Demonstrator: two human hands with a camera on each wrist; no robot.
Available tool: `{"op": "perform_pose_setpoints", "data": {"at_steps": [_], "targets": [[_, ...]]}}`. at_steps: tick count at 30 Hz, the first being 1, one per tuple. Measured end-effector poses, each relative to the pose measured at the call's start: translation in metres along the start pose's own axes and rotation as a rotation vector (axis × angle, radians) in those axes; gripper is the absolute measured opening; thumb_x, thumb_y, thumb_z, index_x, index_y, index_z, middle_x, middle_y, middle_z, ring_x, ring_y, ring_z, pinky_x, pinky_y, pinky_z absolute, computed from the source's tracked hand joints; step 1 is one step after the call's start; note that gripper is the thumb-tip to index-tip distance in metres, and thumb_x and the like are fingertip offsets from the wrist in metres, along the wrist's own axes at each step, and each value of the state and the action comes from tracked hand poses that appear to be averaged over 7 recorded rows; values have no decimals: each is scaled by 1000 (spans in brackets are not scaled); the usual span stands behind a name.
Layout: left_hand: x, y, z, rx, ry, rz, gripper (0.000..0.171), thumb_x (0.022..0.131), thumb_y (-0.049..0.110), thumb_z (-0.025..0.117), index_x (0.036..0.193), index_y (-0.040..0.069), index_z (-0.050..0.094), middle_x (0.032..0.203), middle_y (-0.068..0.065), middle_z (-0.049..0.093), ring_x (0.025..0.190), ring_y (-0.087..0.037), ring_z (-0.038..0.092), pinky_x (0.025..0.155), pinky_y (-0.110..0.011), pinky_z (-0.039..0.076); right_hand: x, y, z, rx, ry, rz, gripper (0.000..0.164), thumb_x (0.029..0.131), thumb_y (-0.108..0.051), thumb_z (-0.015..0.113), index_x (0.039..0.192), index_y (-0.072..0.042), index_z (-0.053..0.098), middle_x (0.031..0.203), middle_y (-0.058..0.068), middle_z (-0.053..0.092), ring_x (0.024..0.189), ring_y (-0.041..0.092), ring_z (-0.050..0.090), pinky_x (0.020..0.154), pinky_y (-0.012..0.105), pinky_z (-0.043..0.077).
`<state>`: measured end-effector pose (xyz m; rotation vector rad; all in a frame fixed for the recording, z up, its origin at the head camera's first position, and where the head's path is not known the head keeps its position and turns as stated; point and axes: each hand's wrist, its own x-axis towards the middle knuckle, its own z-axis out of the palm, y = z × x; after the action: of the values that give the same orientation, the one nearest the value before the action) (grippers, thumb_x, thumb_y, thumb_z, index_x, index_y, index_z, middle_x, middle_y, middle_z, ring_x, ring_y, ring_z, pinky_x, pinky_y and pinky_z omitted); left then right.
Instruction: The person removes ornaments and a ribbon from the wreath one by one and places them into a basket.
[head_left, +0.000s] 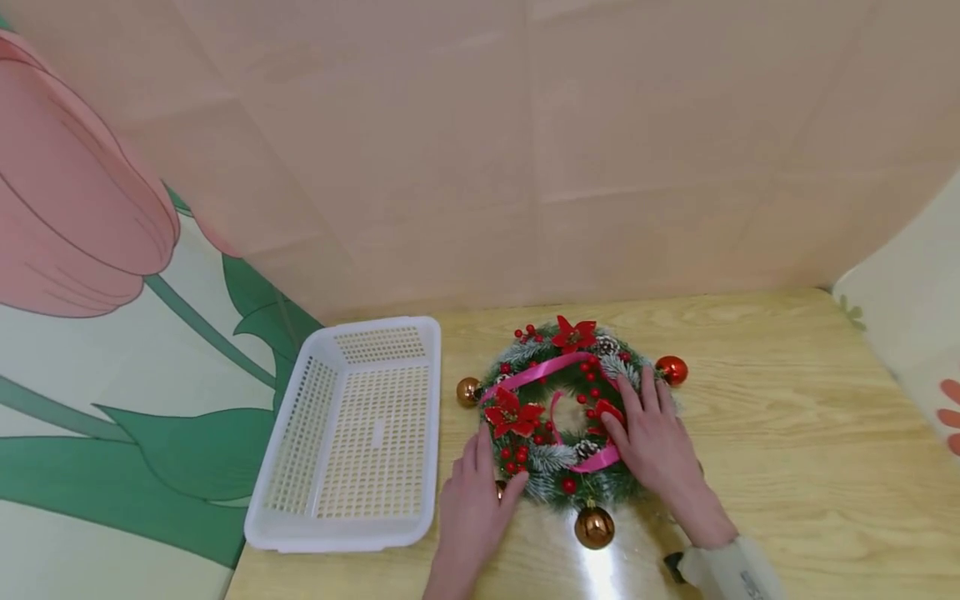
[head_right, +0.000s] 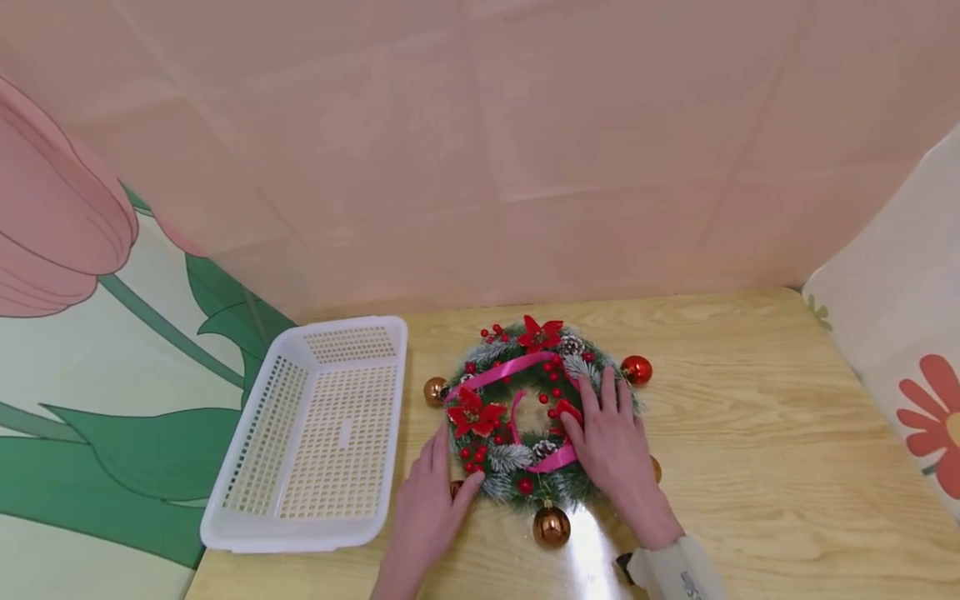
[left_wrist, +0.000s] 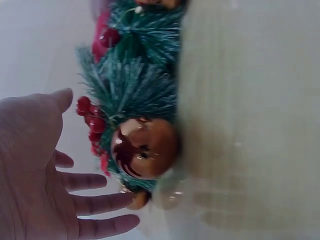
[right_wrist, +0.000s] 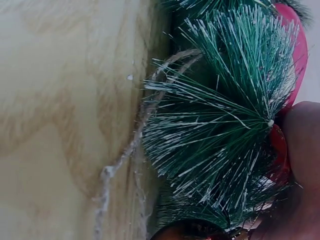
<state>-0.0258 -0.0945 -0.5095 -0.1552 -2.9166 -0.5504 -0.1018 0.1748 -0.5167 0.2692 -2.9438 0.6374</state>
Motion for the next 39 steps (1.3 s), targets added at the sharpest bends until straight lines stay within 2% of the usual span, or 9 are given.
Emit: {"op": "perform_pose_setpoints", "data": {"at_steps": [3, 8, 14, 19, 24, 32, 39], "targets": [[-6, -3, 5, 37, -3, 4, 90, 92, 55, 70, 156, 0, 37, 132, -18, 61, 96, -31, 66, 63, -40, 56, 1, 1, 0, -4, 5, -3, 66, 107, -37, 52, 155, 5, 34, 161, 40, 12, 141, 63, 21, 90, 78, 40], [-10, -4, 10, 59, -21, -2, 92, 80, 42, 86, 150, -1, 46, 119, -13, 66, 85, -25, 65, 57, -32, 52, 3, 2, -1, -15, -4, -6, 65, 108, -38, 51, 155, 5, 34, 161, 40, 11, 142, 63, 20, 93, 78, 38], [-12, -5, 11, 83, -45, -18, 68, 72, 34, 91, 123, -2, 65, 102, -11, 68, 80, -24, 63, 59, -36, 54, 4, 2, -2, -9, -40, 7, 66, 109, -41, 47, 157, 2, 32, 162, 38, 9, 143, 62, 17, 93, 79, 37], [-12, -8, 13, 163, -21, 17, 55, 68, 30, 92, 110, 3, 71, 93, -8, 68, 74, -25, 64, 57, -38, 53, 5, 2, -4, -17, -43, 6, 67, 109, -41, 48, 158, 2, 32, 162, 38, 10, 143, 62, 19, 97, 78, 35], [-14, -11, 15, 192, 7, 52, 51, 67, 30, 92, 107, 5, 72, 89, -7, 68, 70, -24, 63, 53, -37, 50, 4, 1, -6, -25, -49, 11, 67, 109, -42, 47, 158, 0, 32, 162, 38, 11, 142, 62, 20, 98, 77, 35], [-24, -11, 10, 173, -25, 45, 53, 68, 31, 92, 111, 6, 72, 91, -6, 68, 71, -23, 64, 54, -36, 50, -3, -3, -3, -19, -67, 14, 66, 107, -39, 53, 157, 1, 35, 161, 40, 13, 140, 64, 23, 97, 76, 37], [-22, -8, 8, 190, -17, 45, 56, 70, 34, 92, 114, 6, 72, 95, -7, 70, 76, -24, 66, 57, -38, 53, 0, -1, -3, -25, -48, -3, 65, 107, -38, 53, 156, 2, 35, 160, 40, 13, 139, 65, 23, 100, 76, 34]]}}
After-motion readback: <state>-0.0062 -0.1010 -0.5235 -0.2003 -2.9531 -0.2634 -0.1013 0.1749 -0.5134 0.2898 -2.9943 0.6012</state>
